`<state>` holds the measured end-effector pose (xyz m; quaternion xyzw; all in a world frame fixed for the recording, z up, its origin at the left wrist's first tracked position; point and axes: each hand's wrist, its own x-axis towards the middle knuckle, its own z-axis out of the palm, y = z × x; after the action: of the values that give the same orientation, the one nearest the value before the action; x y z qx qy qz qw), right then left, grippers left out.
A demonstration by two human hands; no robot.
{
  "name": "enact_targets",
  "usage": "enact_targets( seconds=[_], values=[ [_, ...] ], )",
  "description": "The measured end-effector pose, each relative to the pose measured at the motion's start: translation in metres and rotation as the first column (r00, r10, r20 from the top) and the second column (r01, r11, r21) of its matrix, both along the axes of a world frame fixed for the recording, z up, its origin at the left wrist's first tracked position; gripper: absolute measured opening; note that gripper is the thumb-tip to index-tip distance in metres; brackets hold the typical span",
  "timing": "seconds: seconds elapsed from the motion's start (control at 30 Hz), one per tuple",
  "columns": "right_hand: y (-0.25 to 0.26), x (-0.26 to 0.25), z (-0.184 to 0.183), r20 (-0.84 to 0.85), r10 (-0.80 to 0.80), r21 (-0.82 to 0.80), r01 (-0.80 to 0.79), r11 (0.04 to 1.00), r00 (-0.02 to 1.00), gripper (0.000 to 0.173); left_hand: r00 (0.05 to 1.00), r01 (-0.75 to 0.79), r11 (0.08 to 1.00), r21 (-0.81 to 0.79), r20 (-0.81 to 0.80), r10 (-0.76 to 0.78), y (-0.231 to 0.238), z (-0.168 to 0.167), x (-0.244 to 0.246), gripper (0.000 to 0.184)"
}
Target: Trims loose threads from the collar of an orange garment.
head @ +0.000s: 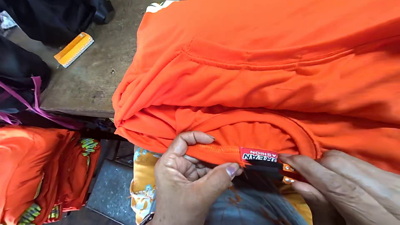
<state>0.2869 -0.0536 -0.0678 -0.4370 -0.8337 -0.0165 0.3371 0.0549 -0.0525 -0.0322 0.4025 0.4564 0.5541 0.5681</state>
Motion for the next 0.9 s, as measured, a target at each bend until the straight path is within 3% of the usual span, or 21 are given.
enact_targets(
  seconds=[0.9],
  values=[
    [0.001, -0.010, -0.001, -0.027, 0.015, 0.028, -0.015, 0.999, 1.000, 0.031, 0.996, -0.027, 0.999, 0.035, -0.086, 0.030, -0.001, -0.002, 0.000, 0.043]
  ],
)
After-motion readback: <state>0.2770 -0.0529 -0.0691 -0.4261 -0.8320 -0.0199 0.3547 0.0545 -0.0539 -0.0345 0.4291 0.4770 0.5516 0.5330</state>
